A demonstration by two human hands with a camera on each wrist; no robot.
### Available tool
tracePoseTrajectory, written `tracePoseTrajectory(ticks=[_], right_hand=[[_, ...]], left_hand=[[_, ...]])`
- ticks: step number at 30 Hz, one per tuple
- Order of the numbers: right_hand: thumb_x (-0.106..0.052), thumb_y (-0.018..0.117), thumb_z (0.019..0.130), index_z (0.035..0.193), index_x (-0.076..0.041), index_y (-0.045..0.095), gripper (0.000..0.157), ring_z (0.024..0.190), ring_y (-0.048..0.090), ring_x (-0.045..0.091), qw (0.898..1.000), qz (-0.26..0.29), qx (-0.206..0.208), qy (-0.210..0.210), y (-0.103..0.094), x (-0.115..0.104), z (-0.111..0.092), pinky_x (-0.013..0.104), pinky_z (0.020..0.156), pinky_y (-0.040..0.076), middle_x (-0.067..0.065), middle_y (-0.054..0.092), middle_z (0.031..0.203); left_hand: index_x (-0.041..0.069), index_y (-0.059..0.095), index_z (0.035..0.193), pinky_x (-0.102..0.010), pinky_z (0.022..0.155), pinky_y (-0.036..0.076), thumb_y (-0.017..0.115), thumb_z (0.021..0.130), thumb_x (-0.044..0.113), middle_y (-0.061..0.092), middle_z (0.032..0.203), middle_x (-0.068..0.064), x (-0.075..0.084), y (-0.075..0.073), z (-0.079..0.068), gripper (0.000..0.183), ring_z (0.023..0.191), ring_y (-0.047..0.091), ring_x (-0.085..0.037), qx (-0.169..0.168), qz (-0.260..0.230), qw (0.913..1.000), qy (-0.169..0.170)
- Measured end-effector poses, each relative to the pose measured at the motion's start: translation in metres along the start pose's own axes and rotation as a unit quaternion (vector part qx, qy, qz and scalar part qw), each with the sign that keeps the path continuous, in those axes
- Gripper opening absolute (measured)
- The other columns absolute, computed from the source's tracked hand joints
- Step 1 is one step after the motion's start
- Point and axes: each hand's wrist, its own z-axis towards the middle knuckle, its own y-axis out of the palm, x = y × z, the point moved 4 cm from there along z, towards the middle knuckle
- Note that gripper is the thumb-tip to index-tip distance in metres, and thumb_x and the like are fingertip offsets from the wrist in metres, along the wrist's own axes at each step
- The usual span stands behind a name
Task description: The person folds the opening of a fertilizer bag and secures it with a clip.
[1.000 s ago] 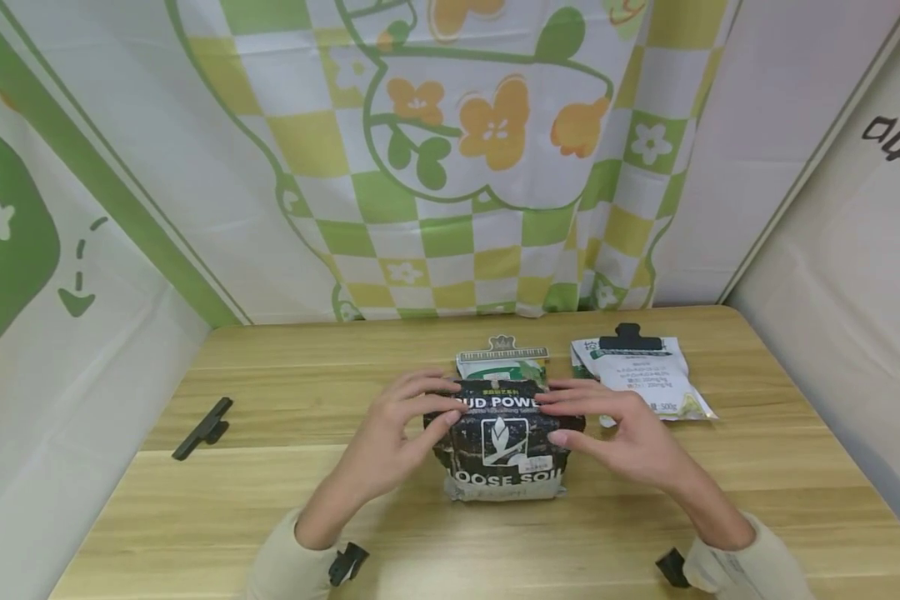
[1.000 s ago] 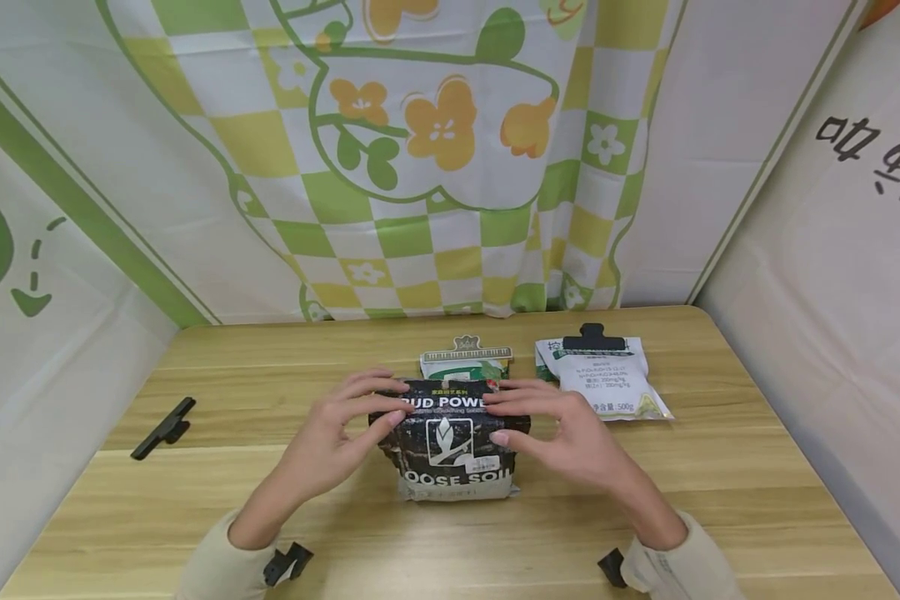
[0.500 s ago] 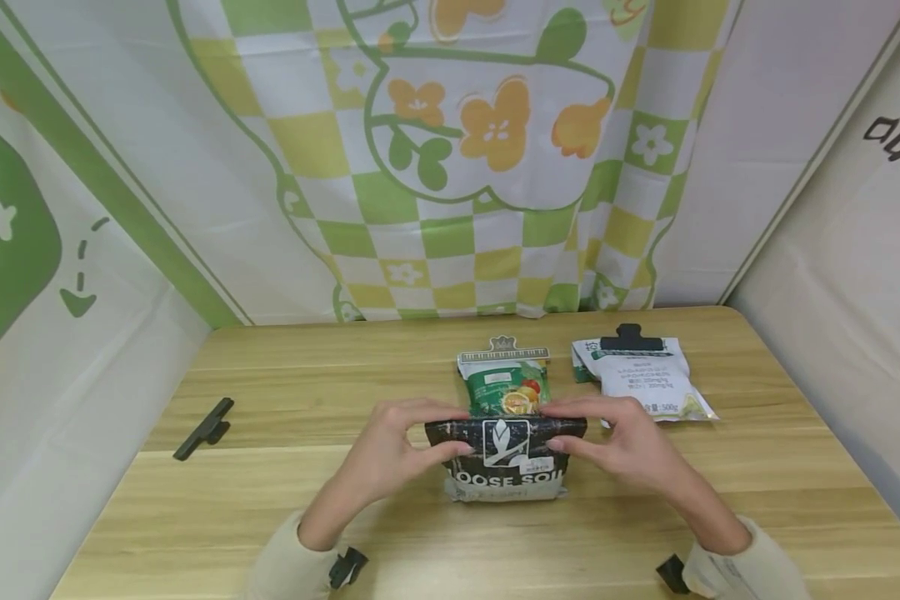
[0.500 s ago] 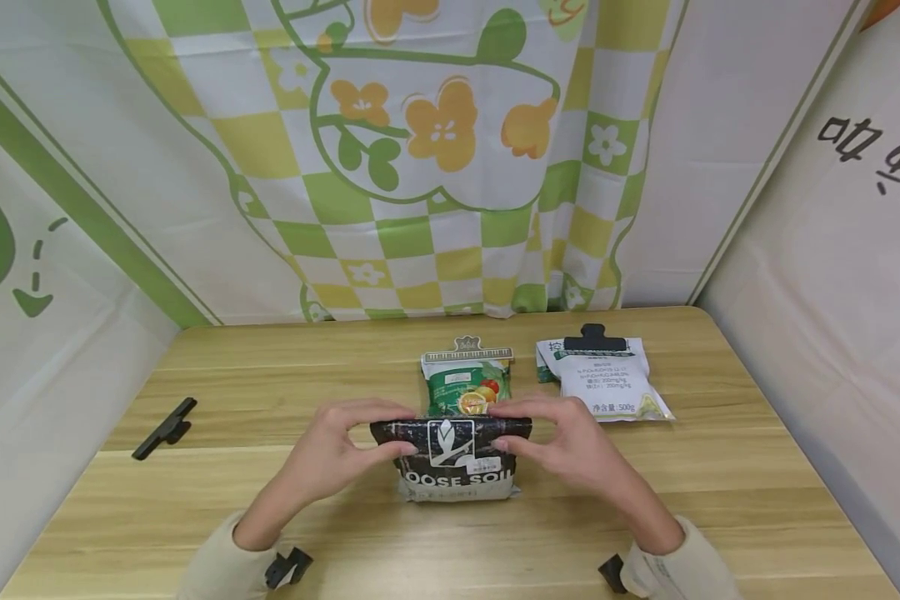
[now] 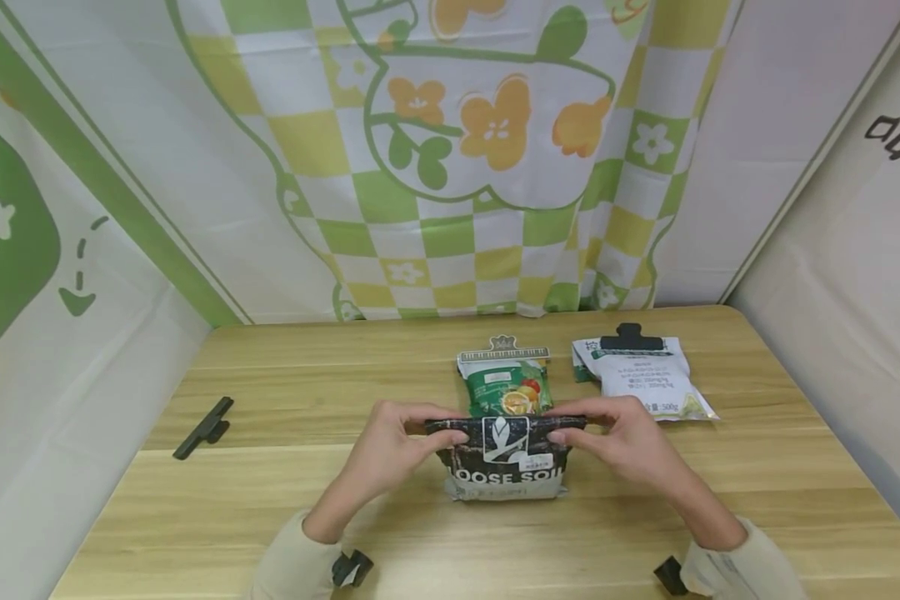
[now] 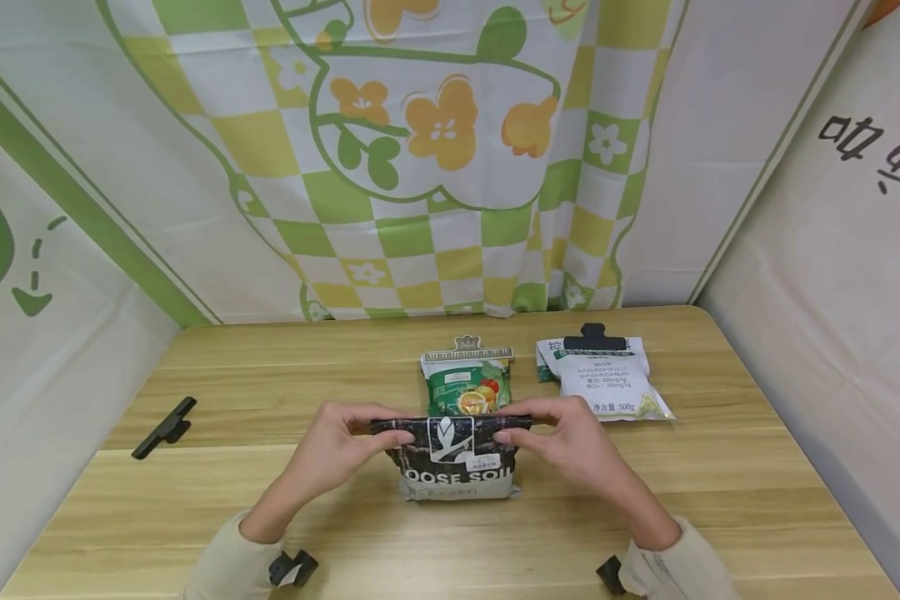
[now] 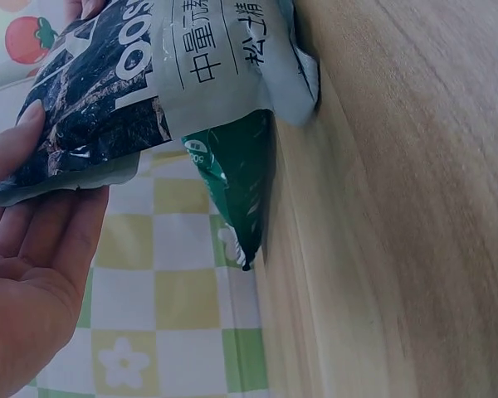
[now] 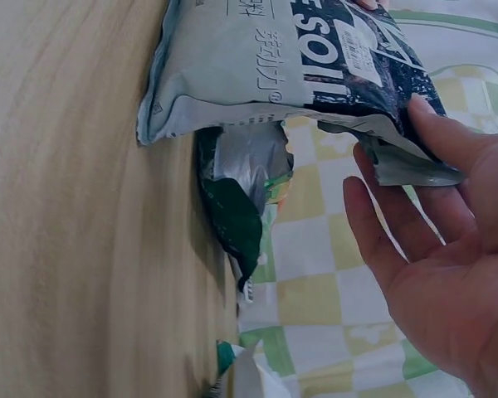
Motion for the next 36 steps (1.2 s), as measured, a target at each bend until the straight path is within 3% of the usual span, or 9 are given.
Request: tracePoseTrajectory(ticks=[4, 6, 9, 12, 18, 22, 27, 31, 36], right_hand=[[-0.02, 0.084, 0.088, 0.113, -0.016, 0.082, 0.025, 0.091, 0.074, 0.005, 0.999, 0.042, -0.001, 0.02, 0.001, 0.007, 0.001, 0.024, 0.076, 0.062, 0.005, 0.081, 0.113], [-0.018, 0.084, 0.089, 0.113, -0.014, 0.082, 0.024, 0.076, 0.069, 0.004, 0.998, 0.059, 0.003, 0.027, 0.001, 0.01, 0.001, 0.024, 0.063, 0.057, 0.001, 0.081, 0.11], [-0.016, 0.084, 0.089, 0.113, -0.012, 0.082, 0.024, 0.07, 0.064, 0.002, 0.997, 0.069, 0.011, 0.025, 0.001, 0.015, 0.002, 0.023, 0.059, 0.051, -0.008, 0.081, 0.107], [-0.013, 0.083, 0.089, 0.112, -0.008, 0.082, 0.023, 0.072, 0.068, 0.002, 0.996, 0.081, 0.024, 0.015, 0.001, 0.018, 0.003, 0.022, 0.062, 0.056, -0.015, 0.081, 0.104], [-0.007, 0.083, 0.088, 0.106, 0.0, 0.081, 0.02, 0.082, 0.077, 0.005, 0.993, 0.102, 0.056, 0.001, 0.005, 0.018, 0.003, 0.027, 0.066, 0.063, -0.015, 0.082, 0.099], [-0.008, 0.085, 0.086, 0.104, 0.001, 0.081, 0.021, 0.081, 0.078, 0.006, 0.992, 0.112, 0.064, 0.017, 0.006, 0.019, 0.003, 0.026, 0.068, 0.064, -0.014, 0.082, 0.097], [-0.009, 0.084, 0.088, 0.111, 0.004, 0.078, 0.027, 0.085, 0.079, 0.008, 0.99, 0.131, 0.035, 0.037, 0.007, 0.022, 0.005, 0.026, 0.077, 0.065, -0.008, 0.083, 0.103], [-0.006, 0.08, 0.091, 0.117, 0.008, 0.075, 0.03, 0.09, 0.08, 0.008, 0.988, 0.15, 0.004, 0.038, 0.009, 0.024, 0.006, 0.026, 0.081, 0.065, -0.005, 0.082, 0.108], [-0.004, 0.078, 0.091, 0.118, 0.013, 0.071, 0.033, 0.087, 0.081, 0.012, 0.981, 0.185, 0.013, 0.055, 0.012, 0.025, 0.006, 0.033, 0.083, 0.066, -0.004, 0.083, 0.105]], left_hand=[[0.015, 0.084, 0.105, -0.022, 0.07, 0.063, 0.084, 0.09, 0.026, 0.082, 0.111, -0.008, -0.002, -0.001, 0.0, 0.019, 0.083, 0.078, -0.008, -0.003, -0.015, 0.9997, -0.02], [0.015, 0.084, 0.104, -0.022, 0.071, 0.063, 0.084, 0.09, 0.025, 0.082, 0.11, -0.009, -0.003, -0.002, 0.001, 0.017, 0.081, 0.078, -0.008, -0.003, -0.016, 0.9995, -0.029], [0.015, 0.084, 0.103, -0.023, 0.073, 0.064, 0.084, 0.09, 0.024, 0.082, 0.11, -0.009, -0.004, -0.003, 0.001, 0.016, 0.081, 0.078, -0.008, -0.003, -0.011, 0.9991, -0.04], [0.014, 0.084, 0.103, -0.026, 0.072, 0.064, 0.083, 0.091, 0.025, 0.082, 0.109, -0.009, -0.005, -0.004, 0.001, 0.016, 0.08, 0.078, -0.01, -0.007, -0.01, 0.9989, -0.045], [0.014, 0.084, 0.104, -0.034, 0.071, 0.065, 0.082, 0.091, 0.026, 0.082, 0.107, -0.01, -0.007, -0.007, 0.002, 0.018, 0.078, 0.078, -0.014, -0.018, -0.021, 0.9983, -0.051], [0.013, 0.083, 0.105, -0.03, 0.069, 0.064, 0.082, 0.092, 0.027, 0.082, 0.107, -0.01, -0.011, -0.008, 0.003, 0.02, 0.078, 0.078, -0.014, -0.023, -0.029, 0.9975, -0.059], [0.011, 0.083, 0.105, -0.034, 0.074, 0.065, 0.082, 0.092, 0.026, 0.082, 0.106, -0.01, -0.015, -0.011, 0.005, 0.019, 0.081, 0.079, -0.015, -0.019, -0.032, 0.9972, -0.064], [0.01, 0.083, 0.105, -0.029, 0.076, 0.065, 0.081, 0.093, 0.024, 0.082, 0.108, -0.011, -0.017, -0.012, 0.005, 0.019, 0.084, 0.08, -0.014, -0.013, -0.04, 0.9966, -0.071], [0.008, 0.082, 0.105, -0.023, 0.077, 0.063, 0.082, 0.092, 0.023, 0.082, 0.109, -0.012, -0.019, -0.014, 0.005, 0.02, 0.086, 0.08, -0.015, -0.012, -0.047, 0.9953, -0.084]])
